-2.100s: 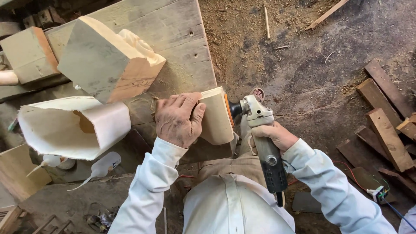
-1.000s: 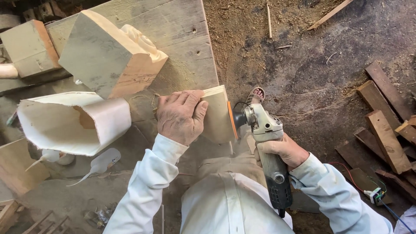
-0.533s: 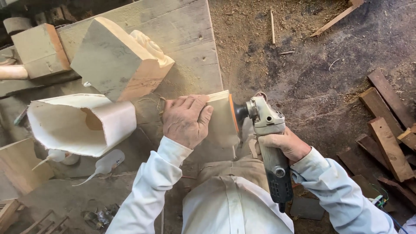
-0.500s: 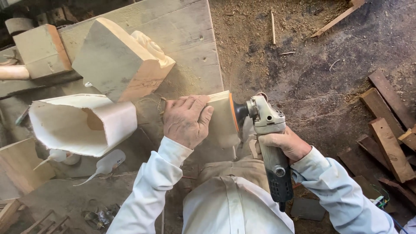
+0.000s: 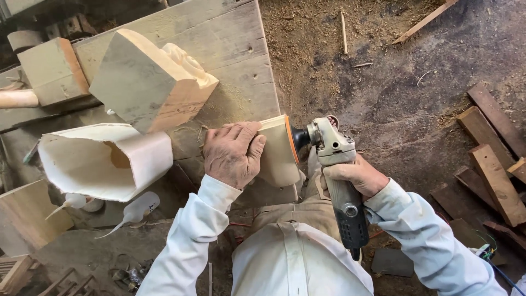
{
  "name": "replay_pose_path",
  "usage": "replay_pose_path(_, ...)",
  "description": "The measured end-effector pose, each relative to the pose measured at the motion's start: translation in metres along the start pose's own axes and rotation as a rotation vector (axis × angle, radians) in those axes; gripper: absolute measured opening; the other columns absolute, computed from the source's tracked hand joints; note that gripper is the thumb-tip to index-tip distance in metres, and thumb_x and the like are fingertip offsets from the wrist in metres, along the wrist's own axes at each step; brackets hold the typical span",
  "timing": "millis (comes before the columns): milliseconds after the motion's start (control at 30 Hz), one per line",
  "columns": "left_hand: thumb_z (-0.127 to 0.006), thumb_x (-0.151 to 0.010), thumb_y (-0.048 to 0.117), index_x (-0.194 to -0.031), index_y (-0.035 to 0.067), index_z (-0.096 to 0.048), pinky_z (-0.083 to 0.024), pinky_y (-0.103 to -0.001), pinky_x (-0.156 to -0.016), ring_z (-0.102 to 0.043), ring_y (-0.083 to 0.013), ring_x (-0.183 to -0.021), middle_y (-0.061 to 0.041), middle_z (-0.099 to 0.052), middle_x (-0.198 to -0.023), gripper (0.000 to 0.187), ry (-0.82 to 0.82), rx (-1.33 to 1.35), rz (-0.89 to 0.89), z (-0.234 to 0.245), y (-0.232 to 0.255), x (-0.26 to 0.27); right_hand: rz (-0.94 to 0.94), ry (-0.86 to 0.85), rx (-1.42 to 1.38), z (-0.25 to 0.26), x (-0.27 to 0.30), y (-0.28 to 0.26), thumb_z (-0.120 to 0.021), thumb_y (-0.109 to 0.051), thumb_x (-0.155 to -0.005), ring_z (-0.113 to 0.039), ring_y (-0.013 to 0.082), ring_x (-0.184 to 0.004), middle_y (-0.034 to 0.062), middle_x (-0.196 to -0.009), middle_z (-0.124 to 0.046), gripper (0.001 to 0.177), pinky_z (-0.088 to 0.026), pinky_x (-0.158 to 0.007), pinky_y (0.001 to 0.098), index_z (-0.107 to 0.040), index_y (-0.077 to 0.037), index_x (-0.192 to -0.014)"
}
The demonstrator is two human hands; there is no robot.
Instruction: A person uses an angle grinder with a sanding attachment to smooth and shape a decorative wooden block in a workshop.
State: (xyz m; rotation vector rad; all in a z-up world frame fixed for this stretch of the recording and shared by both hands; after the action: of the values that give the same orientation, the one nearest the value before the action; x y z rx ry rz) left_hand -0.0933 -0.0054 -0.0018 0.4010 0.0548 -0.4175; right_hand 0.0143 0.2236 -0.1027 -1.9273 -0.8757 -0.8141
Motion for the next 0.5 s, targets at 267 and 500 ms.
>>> replay_pose_path(267,-0.057,-0.103,0.038,-0.108,0.021,-0.071,-0.047,-0.037,-0.086,-0.071,-0.0234,-0.1,-0.002,-0.071,-0.099,0.023,-0.012,0.012,-0.005,0.007,0.005,-0.004,-0.049,0.049,0.039,0.031,-0.017,0.044,-0.075,-0.001,-0.074,-0.073,0.039,-0.053,0.0314,-0.064,-0.068,0.017,-0.063,-0.051,0.0516,-0.069,0.004,-0.089)
replay_pose_path(500,-0.057,-0.103,0.039,-0.11,0.022,-0.072,-0.047,-0.037,-0.086,-0.071,-0.0214,-0.099,0.0,-0.072,-0.1,0.023,-0.018,-0.011,-0.038,0.007,0.003,-0.003,-0.127,0.106,0.041,0.052,-0.044,0.07,-0.079,-0.007,-0.075,-0.073,0.0398,-0.06,0.0303,-0.069,-0.069,0.021,-0.063,-0.059,0.0552,-0.071,0.005,-0.091)
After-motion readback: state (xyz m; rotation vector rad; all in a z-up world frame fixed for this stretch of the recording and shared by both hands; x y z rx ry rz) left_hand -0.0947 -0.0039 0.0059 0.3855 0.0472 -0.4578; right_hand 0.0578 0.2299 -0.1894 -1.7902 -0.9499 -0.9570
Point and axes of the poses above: each hand's wrist, its own x-axis away from the middle knuckle, its own z-axis out of the back of the hand, y = z × x, the point moved 7 cm from there along -x, towards the middle knuckle
